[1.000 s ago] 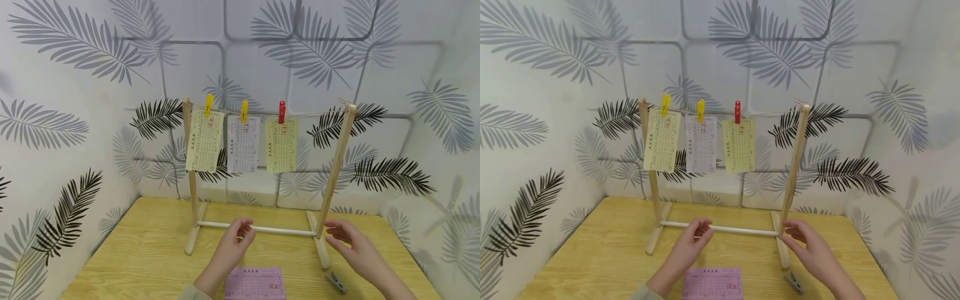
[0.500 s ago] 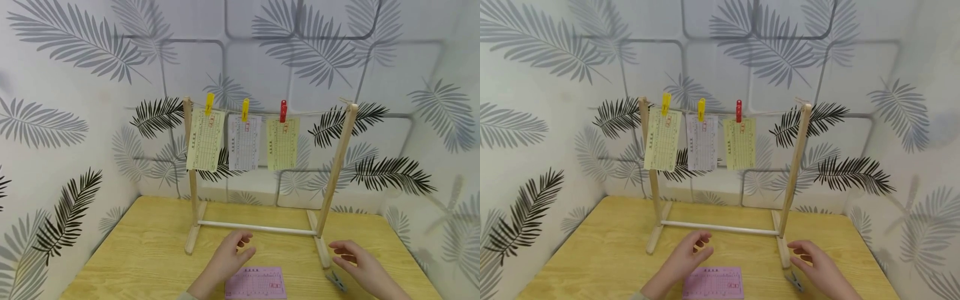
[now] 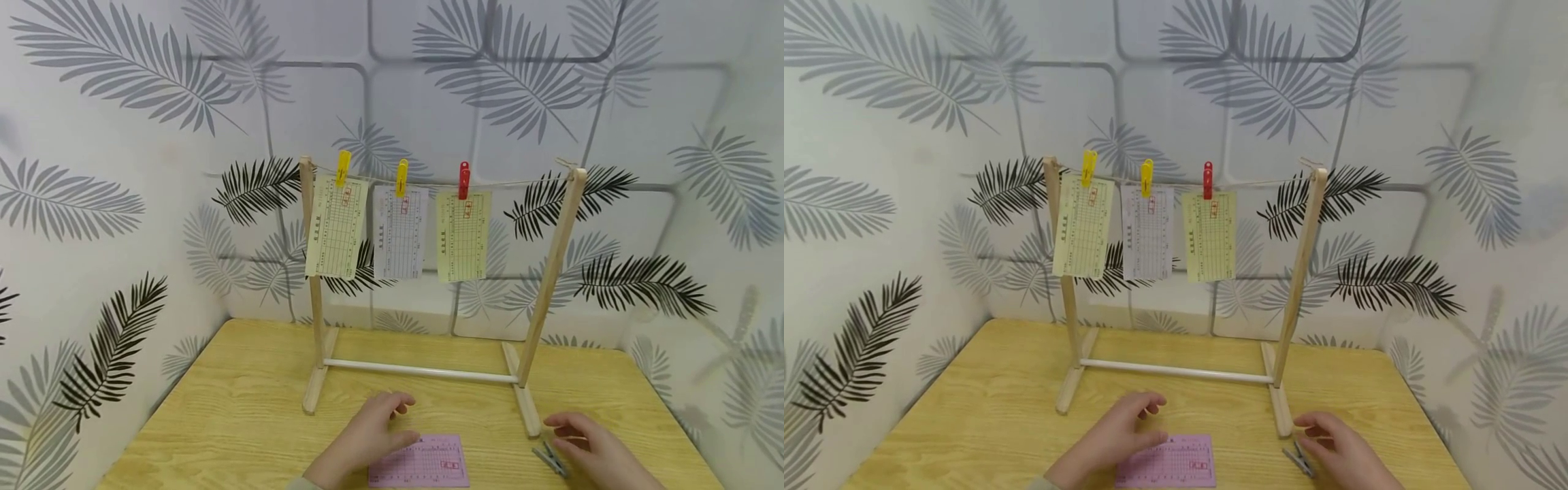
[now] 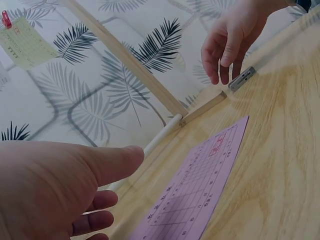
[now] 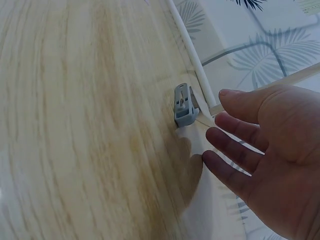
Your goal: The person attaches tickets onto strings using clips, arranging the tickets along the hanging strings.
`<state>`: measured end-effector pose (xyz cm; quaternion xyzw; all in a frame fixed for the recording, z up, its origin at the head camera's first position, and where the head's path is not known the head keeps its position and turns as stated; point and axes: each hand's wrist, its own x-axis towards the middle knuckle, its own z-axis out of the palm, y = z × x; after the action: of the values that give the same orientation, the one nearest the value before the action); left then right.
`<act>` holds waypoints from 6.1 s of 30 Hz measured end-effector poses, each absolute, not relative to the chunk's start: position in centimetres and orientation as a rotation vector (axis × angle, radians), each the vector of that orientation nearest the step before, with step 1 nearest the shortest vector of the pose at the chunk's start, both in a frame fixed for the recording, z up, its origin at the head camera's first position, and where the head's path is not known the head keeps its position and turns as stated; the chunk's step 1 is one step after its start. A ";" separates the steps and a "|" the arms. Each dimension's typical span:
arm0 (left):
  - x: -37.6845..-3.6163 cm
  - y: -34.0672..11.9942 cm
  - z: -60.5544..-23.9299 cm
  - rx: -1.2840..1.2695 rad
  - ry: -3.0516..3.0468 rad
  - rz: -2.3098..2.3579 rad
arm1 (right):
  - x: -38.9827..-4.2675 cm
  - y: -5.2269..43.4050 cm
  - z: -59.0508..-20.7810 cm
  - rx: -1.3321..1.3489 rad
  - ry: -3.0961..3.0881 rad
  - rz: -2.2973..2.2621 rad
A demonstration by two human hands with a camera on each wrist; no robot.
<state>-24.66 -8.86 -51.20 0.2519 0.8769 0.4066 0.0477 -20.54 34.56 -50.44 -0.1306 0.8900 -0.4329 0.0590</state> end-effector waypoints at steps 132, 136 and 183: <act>-23.9 -8.4 -52.0 0.760 2.943 0.813 | -21.4 37.7 -53.7 -0.598 2.501 -1.336; -24.1 -8.5 -52.2 0.733 2.905 0.868 | -21.4 37.7 -53.8 -0.607 2.531 -1.320; -25.5 -6.4 -47.6 0.463 2.569 1.836 | -20.2 36.1 -48.6 0.028 2.685 -1.571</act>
<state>-25.48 -6.44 -47.65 0.1451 0.8047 0.5752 -0.0252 -20.19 36.11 -48.60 0.0090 0.8630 -0.5050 0.0150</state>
